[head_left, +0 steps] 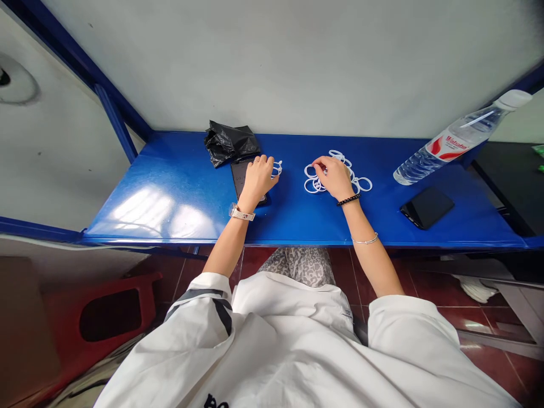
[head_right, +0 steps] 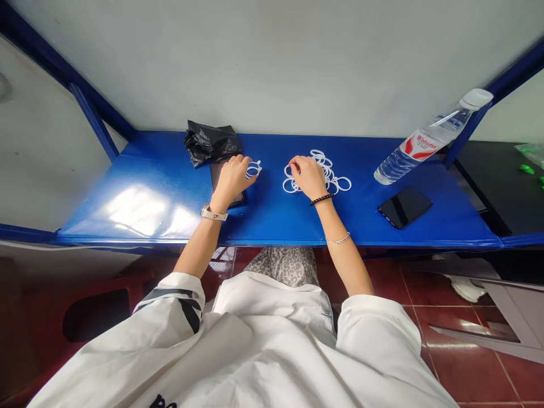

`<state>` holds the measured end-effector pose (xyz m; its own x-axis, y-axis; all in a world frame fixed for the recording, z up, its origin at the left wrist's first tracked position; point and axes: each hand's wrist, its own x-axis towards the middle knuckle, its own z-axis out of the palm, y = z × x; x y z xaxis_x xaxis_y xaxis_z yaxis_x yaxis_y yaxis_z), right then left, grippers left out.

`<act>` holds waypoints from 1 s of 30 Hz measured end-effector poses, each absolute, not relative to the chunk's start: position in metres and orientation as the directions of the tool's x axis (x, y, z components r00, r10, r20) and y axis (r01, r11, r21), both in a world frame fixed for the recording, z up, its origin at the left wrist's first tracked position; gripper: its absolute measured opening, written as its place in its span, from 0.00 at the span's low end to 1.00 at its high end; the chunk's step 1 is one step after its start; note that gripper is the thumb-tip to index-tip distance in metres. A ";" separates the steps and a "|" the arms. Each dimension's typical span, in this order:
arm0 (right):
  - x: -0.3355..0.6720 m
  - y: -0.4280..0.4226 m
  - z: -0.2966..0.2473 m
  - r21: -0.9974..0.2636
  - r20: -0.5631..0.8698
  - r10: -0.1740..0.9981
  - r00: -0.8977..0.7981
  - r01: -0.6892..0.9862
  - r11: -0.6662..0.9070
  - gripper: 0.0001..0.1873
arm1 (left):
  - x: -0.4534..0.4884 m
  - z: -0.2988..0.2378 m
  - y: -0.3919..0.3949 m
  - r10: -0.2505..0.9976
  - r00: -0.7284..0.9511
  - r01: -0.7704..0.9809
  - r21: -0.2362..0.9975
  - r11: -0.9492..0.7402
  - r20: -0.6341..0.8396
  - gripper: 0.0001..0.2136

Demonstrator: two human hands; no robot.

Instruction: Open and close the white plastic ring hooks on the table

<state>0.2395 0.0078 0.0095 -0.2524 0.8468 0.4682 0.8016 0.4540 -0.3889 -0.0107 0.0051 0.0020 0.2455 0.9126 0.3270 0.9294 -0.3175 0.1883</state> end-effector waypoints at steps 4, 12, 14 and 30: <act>0.242 0.011 0.003 -0.334 0.430 0.847 -0.313 0.816 0.471 0.13 | -0.013 -0.008 0.006 0.911 0.247 0.931 0.181 -0.318 0.329 0.09; 0.240 0.011 -0.004 -0.252 0.342 0.838 -0.425 0.818 0.517 0.06 | -0.010 -0.014 0.007 0.885 0.241 0.919 0.200 -0.340 0.398 0.09; 0.240 0.011 -0.005 -0.246 0.311 0.851 -0.423 0.829 0.502 0.05 | -0.009 -0.010 0.005 0.890 0.236 0.927 0.185 -0.327 0.390 0.07; 0.223 -0.002 0.011 -0.406 0.407 0.816 -0.410 0.719 0.564 0.04 | 0.022 0.019 -0.014 0.821 0.499 0.740 0.356 -0.571 0.279 0.09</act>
<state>0.2231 -0.0017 0.0107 -0.4105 0.8161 0.4068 0.7192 0.5640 -0.4059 0.0215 -0.0144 0.0191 0.4990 0.8206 0.2786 0.7399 -0.5708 0.3561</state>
